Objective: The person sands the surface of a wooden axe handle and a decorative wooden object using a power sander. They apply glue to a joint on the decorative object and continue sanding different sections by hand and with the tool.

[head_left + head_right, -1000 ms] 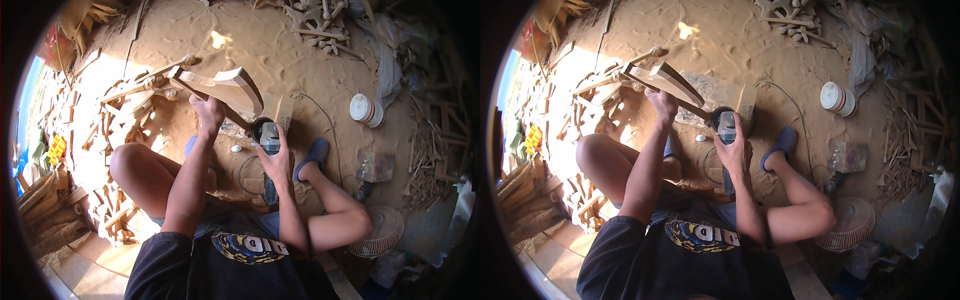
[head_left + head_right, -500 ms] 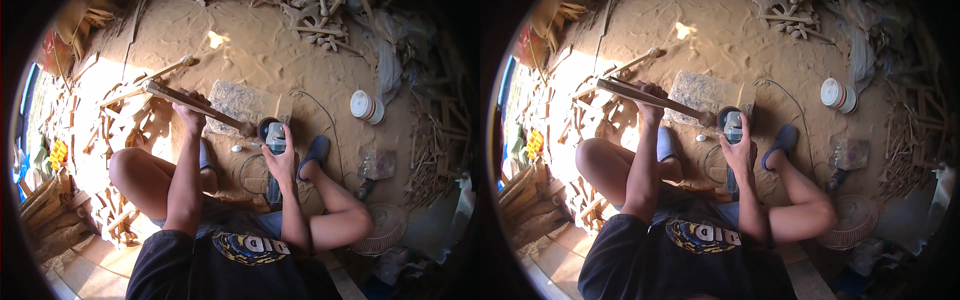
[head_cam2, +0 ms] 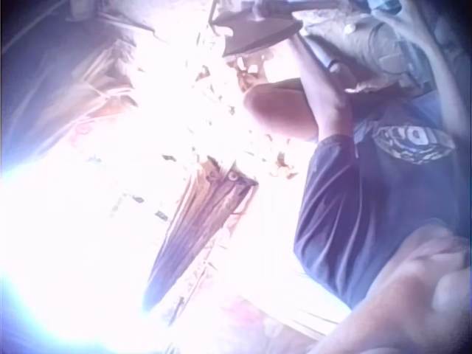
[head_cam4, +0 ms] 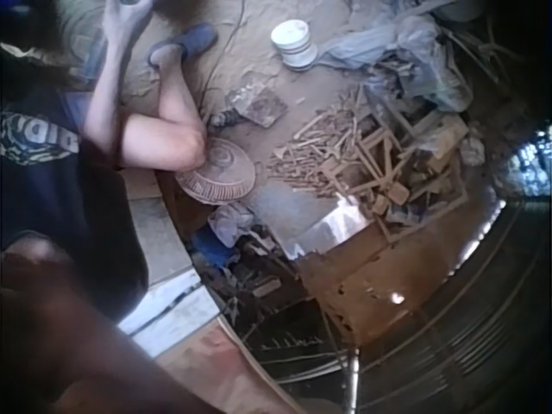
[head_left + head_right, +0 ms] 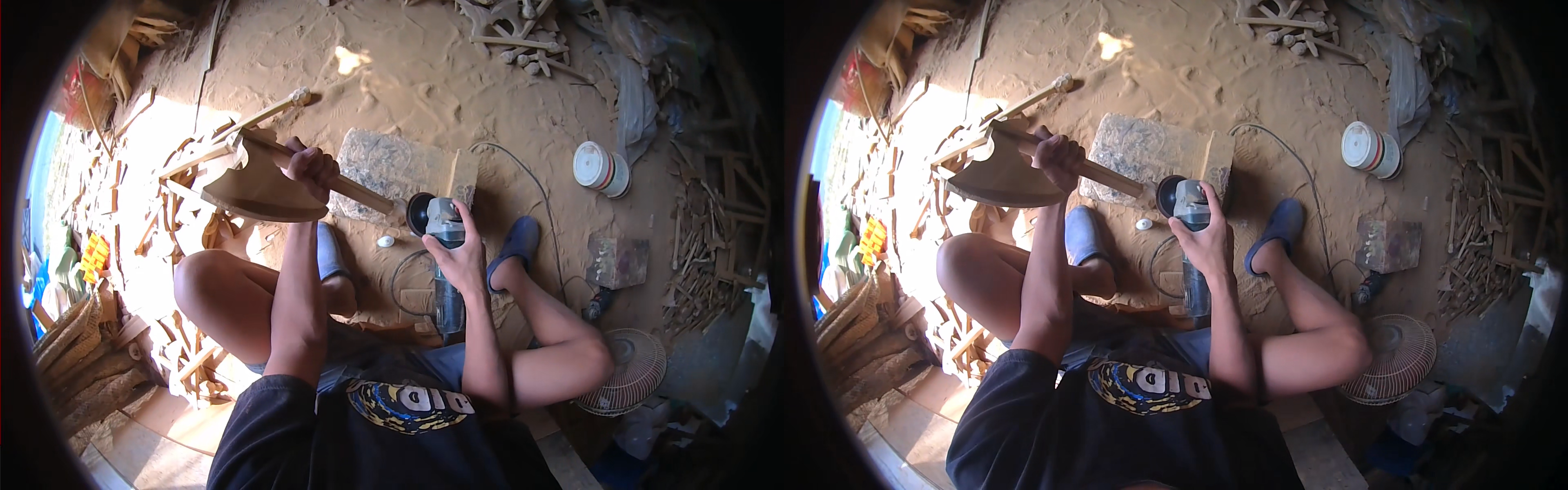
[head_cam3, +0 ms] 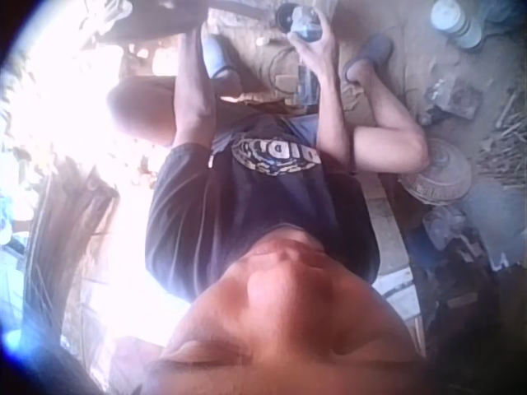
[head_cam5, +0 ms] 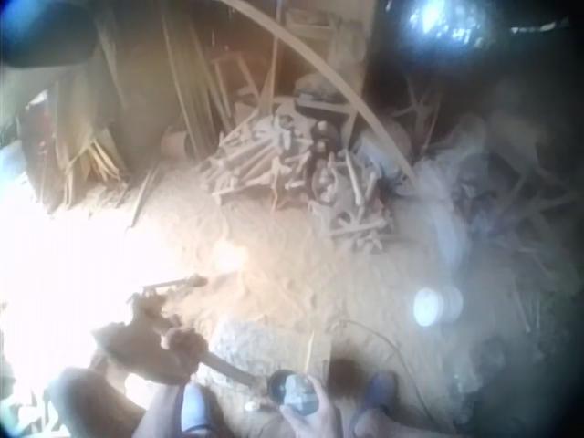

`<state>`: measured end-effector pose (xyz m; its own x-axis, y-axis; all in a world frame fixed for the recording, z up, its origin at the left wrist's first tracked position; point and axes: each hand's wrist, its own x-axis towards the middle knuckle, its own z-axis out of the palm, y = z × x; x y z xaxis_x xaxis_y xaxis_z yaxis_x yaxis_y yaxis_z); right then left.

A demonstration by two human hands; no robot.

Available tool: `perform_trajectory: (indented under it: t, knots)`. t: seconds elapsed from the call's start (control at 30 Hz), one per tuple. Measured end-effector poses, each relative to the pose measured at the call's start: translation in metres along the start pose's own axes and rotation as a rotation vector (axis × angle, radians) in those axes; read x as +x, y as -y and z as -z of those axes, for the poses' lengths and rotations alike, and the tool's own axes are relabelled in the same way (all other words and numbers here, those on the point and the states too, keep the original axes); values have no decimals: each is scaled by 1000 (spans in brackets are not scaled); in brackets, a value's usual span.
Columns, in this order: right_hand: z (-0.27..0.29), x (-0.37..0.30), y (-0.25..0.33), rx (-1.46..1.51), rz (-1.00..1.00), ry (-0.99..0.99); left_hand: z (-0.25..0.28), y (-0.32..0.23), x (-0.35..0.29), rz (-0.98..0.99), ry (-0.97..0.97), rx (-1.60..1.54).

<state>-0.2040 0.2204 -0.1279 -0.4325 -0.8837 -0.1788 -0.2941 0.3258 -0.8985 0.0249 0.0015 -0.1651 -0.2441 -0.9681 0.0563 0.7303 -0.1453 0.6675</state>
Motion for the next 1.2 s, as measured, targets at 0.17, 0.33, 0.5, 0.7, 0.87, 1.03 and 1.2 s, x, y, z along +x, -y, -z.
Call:
perform_trajectory:
  t: [0.17,0.33,0.5,0.7,0.87,1.03,1.2]
  knots:
    - [2,3,-10,-19,-14,-4,-3,1,4,55,29,-5]
    - [0,4,-5,-18,19,-29,4,1,6,59,5,-6]
    - [1,-4,10,-76,-48,-68,5,9,5,7,-246,-24]
    - [-17,-13,2,96,65,-80,11,12,-1,-182,-496,149]
    - [-26,-18,-8,-50,71,-67,20,14,1,-181,-463,161]
    - [-30,-22,17,-374,7,-50,15,19,4,-176,-546,245]
    - [-27,-18,7,-341,97,-79,12,19,5,-165,-535,247]
